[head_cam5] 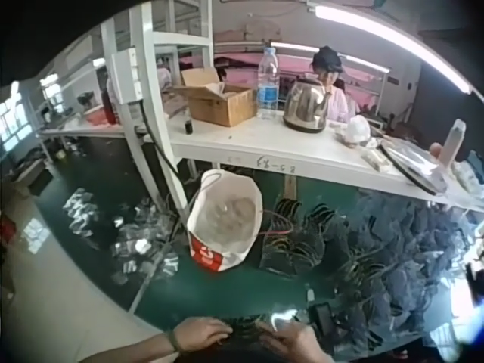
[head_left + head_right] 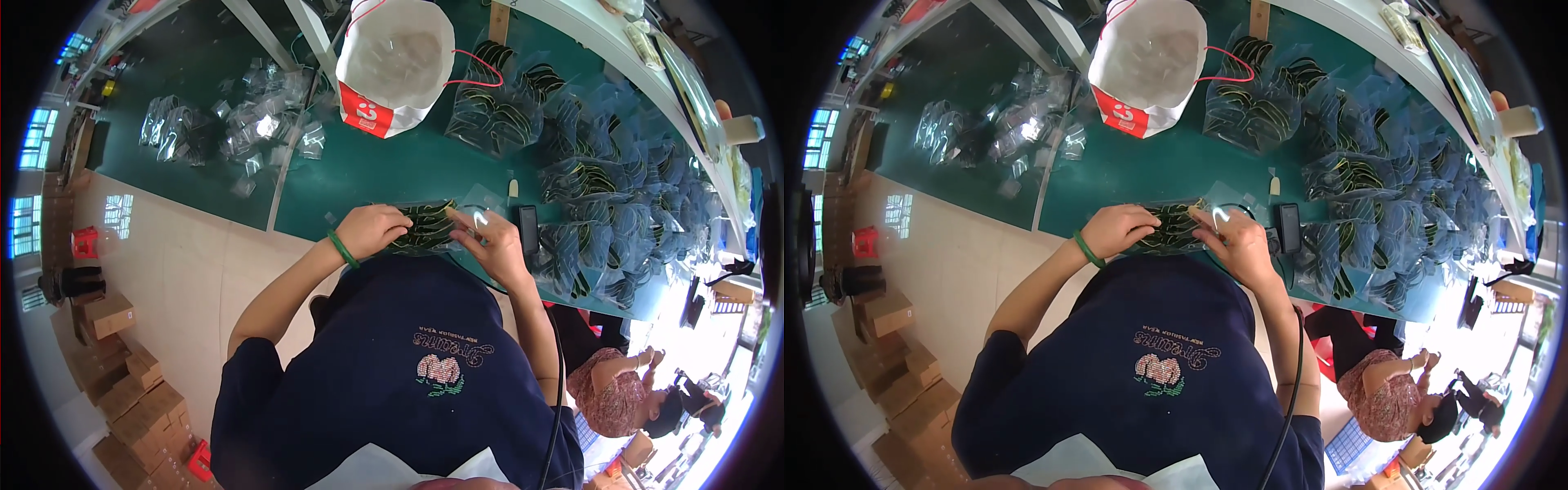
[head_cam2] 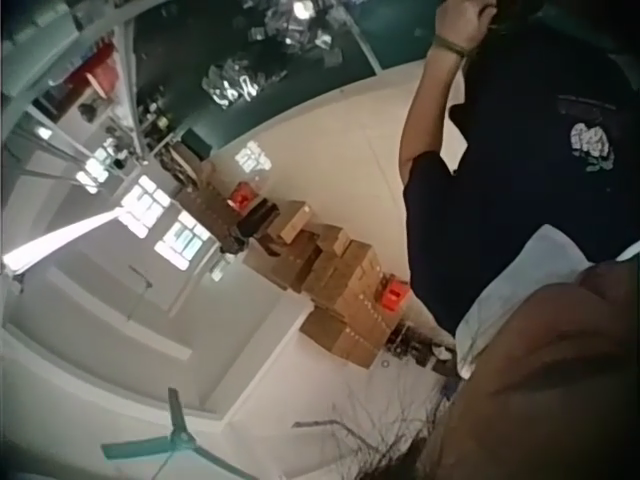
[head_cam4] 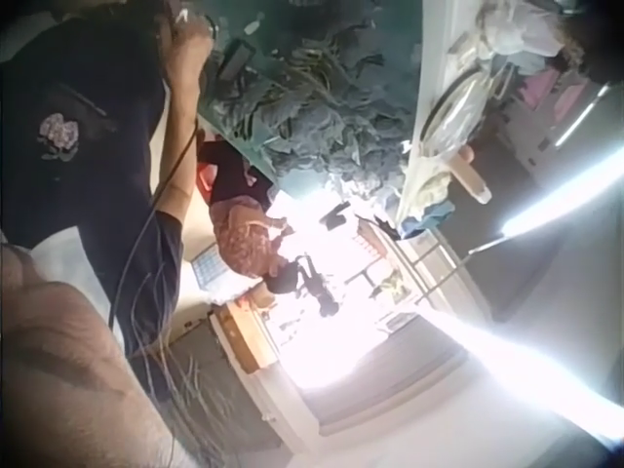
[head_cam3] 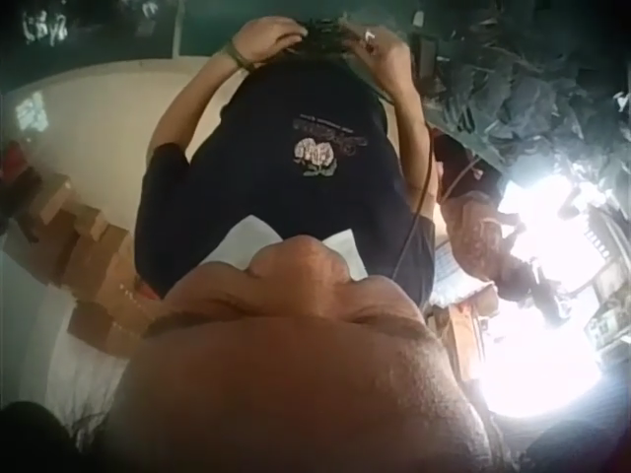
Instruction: The recorder is picking up small components from a table and placing them into individual clear plastic bags.
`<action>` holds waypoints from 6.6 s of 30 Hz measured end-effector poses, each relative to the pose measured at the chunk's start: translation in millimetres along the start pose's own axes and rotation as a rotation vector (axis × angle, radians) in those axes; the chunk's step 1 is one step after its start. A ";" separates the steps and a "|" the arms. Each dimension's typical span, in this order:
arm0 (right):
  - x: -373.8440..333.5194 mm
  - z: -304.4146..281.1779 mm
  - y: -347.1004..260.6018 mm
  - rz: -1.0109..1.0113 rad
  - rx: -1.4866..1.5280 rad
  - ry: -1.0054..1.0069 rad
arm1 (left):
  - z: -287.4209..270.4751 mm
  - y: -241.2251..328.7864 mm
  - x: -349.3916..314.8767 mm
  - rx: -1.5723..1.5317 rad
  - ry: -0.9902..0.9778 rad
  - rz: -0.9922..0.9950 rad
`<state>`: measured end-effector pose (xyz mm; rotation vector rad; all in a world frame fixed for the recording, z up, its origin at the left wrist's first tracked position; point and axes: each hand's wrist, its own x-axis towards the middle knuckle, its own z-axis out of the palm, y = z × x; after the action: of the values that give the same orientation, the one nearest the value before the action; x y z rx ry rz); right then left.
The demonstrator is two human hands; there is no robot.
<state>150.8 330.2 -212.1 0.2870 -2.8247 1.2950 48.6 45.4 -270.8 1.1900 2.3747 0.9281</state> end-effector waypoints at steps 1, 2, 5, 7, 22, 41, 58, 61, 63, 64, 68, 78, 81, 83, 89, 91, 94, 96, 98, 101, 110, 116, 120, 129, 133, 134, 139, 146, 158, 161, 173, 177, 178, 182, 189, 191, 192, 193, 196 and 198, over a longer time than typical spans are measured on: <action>-0.2 1.3 -2.3 0.075 -0.057 0.004 | 3.8 -3.3 1.1 -0.020 -0.039 0.024; 0.6 3.5 -3.7 0.073 -0.058 0.003 | 7.8 -5.6 2.5 -0.021 -0.036 0.023; -0.5 5.4 -6.3 0.168 0.074 0.031 | 14.4 -8.3 6.1 -0.025 -0.056 0.058; -6.3 3.7 -8.3 0.215 0.239 0.057 | 13.8 -11.8 8.5 0.019 -0.015 0.091; -1.6 16.2 -10.9 0.102 0.067 0.016 | 25.4 -19.7 6.4 -0.042 -0.016 0.078; 47.0 103.2 22.2 0.177 0.119 -0.252 | 8.4 -6.1 -44.6 0.464 -0.016 0.019; 35.6 116.9 28.6 0.241 0.150 -0.212 | 7.5 -10.3 -44.4 0.441 -0.066 0.014; 41.0 122.1 34.7 0.183 0.102 -0.245 | 6.5 -11.5 -44.6 0.442 -0.062 0.031; 47.2 125.1 32.1 0.208 -0.069 -0.321 | 2.6 -11.5 -43.5 0.438 -0.059 0.044; 49.5 127.0 28.5 0.211 -0.069 -0.320 | -1.1 -10.8 -42.7 0.416 -0.094 0.032; 52.7 132.9 25.1 0.262 -0.221 -0.346 | -25.7 17.2 -30.9 0.323 -0.043 -0.079; 44.2 76.4 9.7 0.248 0.114 -0.327 | 2.9 -10.7 -15.7 0.164 0.124 0.028; 35.6 64.7 8.1 0.244 0.174 -0.235 | 11.6 -12.8 -20.5 0.161 -0.001 0.052; 28.8 62.6 12.7 0.266 0.157 -0.224 | 16.4 -8.2 -24.6 0.123 -0.107 0.011; 22.1 67.6 9.5 0.258 0.100 -0.150 | 28.3 -8.1 -18.0 0.234 -0.136 -0.061; 21.7 69.8 10.8 0.268 0.096 -0.141 | 31.6 -8.1 -15.8 0.248 -0.136 -0.065; 18.2 69.9 13.2 0.251 0.081 -0.105 | 26.0 -5.7 -12.4 0.269 -0.120 -0.047; 14.2 68.9 16.0 0.218 0.079 -0.097 | 19.3 -4.9 -11.6 0.279 -0.108 -0.022; 11.1 70.1 19.0 0.202 0.066 -0.115 | 14.0 -6.1 -12.6 0.266 -0.013 -0.034; 12.1 77.4 19.4 0.168 -0.017 -0.170 | 6.8 -4.5 -11.2 0.216 -0.037 -0.072; 39.1 77.3 14.8 0.135 -0.253 -0.455 | 9.0 -0.1 -18.8 0.148 -0.110 -0.118; 57.2 99.6 12.4 0.168 -0.509 -0.688 | 15.0 -4.8 -20.3 0.143 -0.162 -0.133; 53.8 103.5 15.1 0.120 -0.575 -0.643 | 28.6 -9.7 -14.7 0.223 -0.206 -0.139; 22.8 87.8 21.4 0.094 -0.352 -0.325 | 37.1 -9.8 -7.9 0.449 -0.061 -0.041; 24.6 85.4 16.8 0.119 -0.317 -0.315 | 33.3 -0.1 4.6 0.601 -0.264 -0.119; 24.0 86.0 17.4 0.121 -0.307 -0.309 | 32.8 2.9 8.1 0.638 -0.322 -0.141; 18.1 93.3 27.4 0.096 -0.283 -0.266 | 37.7 -16.2 21.3 0.664 -0.445 -0.147; 22.8 88.8 27.6 0.071 -0.245 -0.300 | 19.2 -35.2 11.3 0.485 -0.206 -0.009; 74.2 122.5 15.8 0.025 -0.530 -0.431 | 0.0 -44.2 -10.1 0.386 0.028 0.245; 77.1 139.4 28.1 0.013 -0.604 -0.405 | -9.3 -45.0 -7.4 0.415 0.007 0.295; 92.1 141.9 27.9 0.052 -0.643 -0.455 | -7.2 -44.1 -13.5 0.384 -0.001 0.275; 95.7 139.2 22.1 0.036 -0.671 -0.453 | -8.8 -47.2 -13.8 0.325 -0.005 0.286; 93.6 142.3 23.8 0.037 -0.676 -0.457 | -8.2 -48.0 -14.1 0.320 -0.001 0.287; 83.0 160.9 34.8 0.042 -0.727 -0.364 | -6.5 -47.0 -15.7 0.320 0.026 0.275; 75.0 161.4 44.4 -0.054 -0.751 -0.238 | 1.6 -35.3 -15.5 0.503 0.057 0.215; 80.4 145.2 32.9 -0.054 -0.711 -0.341 | 5.2 -36.5 -16.2 0.509 0.065 0.200; 81.6 136.0 27.0 -0.038 -0.668 -0.436 | 6.2 -37.0 -15.9 0.513 0.064 0.199; 79.6 129.1 27.5 -0.040 -0.671 -0.441 | 7.1 -36.4 -16.0 0.511 0.067 0.196; 87.2 96.1 5.0 -0.173 -0.438 -0.534 | 7.3 -35.5 -15.4 0.515 0.042 0.190; 87.0 89.8 -3.2 -0.188 -0.462 -0.421 | 2.0 -33.0 -16.5 0.485 0.063 0.200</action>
<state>70.9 246.9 -260.3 0.8640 -3.2151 0.5710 40.1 18.5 -294.6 1.6152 2.6575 0.4515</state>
